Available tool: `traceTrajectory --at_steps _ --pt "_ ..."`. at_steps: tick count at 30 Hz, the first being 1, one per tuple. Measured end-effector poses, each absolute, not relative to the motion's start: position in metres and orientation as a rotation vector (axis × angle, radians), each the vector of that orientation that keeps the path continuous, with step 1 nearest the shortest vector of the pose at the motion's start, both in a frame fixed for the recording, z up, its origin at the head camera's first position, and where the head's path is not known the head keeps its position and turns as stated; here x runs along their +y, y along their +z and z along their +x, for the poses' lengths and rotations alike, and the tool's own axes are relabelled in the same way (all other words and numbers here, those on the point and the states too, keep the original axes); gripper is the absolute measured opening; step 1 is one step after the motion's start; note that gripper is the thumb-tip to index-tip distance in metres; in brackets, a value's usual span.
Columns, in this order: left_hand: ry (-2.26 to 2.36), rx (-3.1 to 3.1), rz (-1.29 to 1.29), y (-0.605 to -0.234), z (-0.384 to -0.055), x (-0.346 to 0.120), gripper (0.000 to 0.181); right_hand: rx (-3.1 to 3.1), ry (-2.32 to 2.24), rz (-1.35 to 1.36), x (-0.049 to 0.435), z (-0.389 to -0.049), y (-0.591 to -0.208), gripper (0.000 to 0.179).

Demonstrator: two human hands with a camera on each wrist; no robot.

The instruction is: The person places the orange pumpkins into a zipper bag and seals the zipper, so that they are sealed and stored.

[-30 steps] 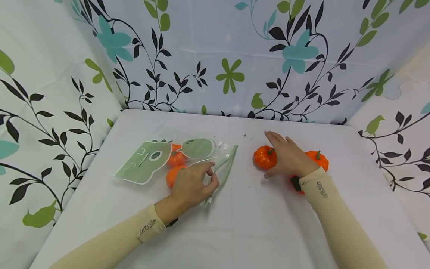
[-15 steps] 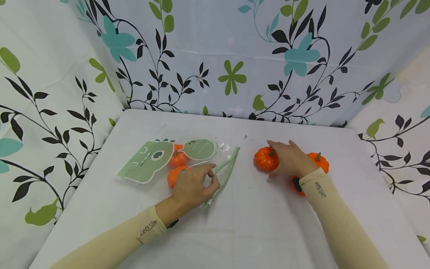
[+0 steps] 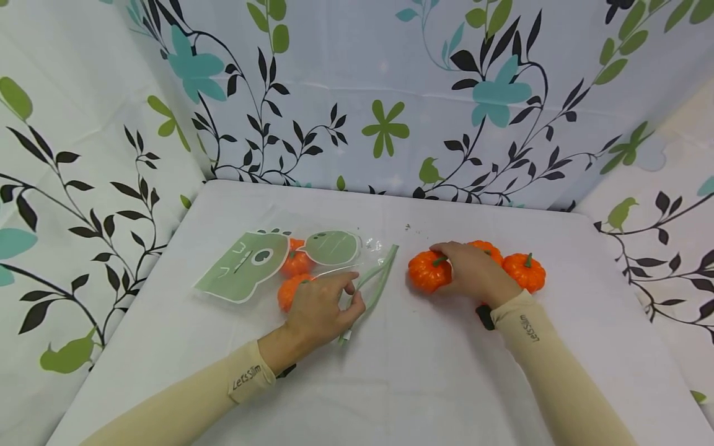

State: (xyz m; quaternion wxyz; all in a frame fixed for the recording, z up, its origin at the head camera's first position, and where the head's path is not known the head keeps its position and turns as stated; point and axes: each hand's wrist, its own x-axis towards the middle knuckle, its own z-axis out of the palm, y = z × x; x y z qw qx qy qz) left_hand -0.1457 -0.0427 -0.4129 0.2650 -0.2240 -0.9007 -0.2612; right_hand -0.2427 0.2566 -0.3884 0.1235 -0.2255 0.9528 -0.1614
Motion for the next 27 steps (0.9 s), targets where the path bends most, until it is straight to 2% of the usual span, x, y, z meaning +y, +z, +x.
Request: traceTrajectory --at_steps 12,20,27 --pt "-0.721 -2.453 -0.568 -0.409 -0.148 -0.041 0.008 2.572 -0.802 -0.835 0.214 -0.212 -0.386 0.081" --pt "-0.764 -2.406 -0.622 -0.410 -0.148 -0.041 0.007 2.516 -0.992 -0.775 0.194 -0.204 -0.399 0.082" --pt "-0.701 -2.351 -0.703 -0.410 -0.143 -0.040 0.011 2.618 -1.032 -0.708 0.171 -0.203 -0.409 0.068"
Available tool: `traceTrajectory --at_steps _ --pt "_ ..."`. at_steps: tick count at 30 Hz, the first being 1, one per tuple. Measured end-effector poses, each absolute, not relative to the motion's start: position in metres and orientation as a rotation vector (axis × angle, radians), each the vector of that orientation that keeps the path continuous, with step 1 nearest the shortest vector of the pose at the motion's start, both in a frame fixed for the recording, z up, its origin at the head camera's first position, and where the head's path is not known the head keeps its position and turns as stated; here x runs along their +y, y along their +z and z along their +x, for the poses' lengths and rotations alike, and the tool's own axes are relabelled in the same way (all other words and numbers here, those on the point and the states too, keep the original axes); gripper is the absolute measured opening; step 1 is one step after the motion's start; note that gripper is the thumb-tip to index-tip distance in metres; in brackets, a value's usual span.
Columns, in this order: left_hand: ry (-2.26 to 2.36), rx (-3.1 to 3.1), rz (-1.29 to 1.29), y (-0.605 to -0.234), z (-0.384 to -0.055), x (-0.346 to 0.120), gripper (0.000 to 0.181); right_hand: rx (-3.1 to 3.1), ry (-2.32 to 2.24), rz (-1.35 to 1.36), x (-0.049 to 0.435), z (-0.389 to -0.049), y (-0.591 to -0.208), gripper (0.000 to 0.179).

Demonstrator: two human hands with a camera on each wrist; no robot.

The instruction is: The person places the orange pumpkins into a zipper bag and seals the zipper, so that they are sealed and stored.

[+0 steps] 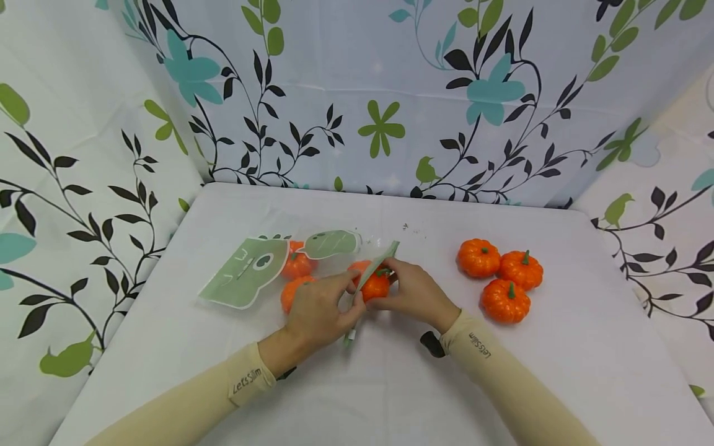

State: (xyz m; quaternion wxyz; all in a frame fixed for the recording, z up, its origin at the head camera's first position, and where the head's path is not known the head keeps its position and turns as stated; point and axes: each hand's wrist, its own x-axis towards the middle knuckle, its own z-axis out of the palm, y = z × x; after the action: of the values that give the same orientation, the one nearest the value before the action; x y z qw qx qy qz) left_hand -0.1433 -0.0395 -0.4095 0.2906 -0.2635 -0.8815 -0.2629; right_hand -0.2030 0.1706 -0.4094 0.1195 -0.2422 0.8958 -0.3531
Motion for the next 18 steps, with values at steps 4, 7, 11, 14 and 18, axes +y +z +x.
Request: traceTrajectory --at_steps 4,7,11,14,18 --pt "-0.682 -2.338 -0.701 -0.409 -0.142 -0.039 0.012 2.698 -0.987 -0.683 0.157 -0.201 -0.415 0.064" --pt "-0.680 -2.327 -0.690 -0.409 -0.142 -0.039 0.011 2.752 -0.948 -0.704 0.147 -0.201 -0.418 0.058" --pt "-0.709 -2.314 -0.698 -0.409 -0.141 -0.039 0.009 2.821 -0.920 -0.770 0.136 -0.202 -0.422 0.050" --pt "-0.733 -2.302 -0.706 -0.409 -0.140 -0.039 0.009 2.859 -0.905 -0.824 0.130 -0.204 -0.425 0.048" --pt "-0.747 -2.285 -0.709 -0.409 -0.141 -0.038 0.014 2.877 -0.898 -0.916 0.124 -0.204 -0.427 0.053"
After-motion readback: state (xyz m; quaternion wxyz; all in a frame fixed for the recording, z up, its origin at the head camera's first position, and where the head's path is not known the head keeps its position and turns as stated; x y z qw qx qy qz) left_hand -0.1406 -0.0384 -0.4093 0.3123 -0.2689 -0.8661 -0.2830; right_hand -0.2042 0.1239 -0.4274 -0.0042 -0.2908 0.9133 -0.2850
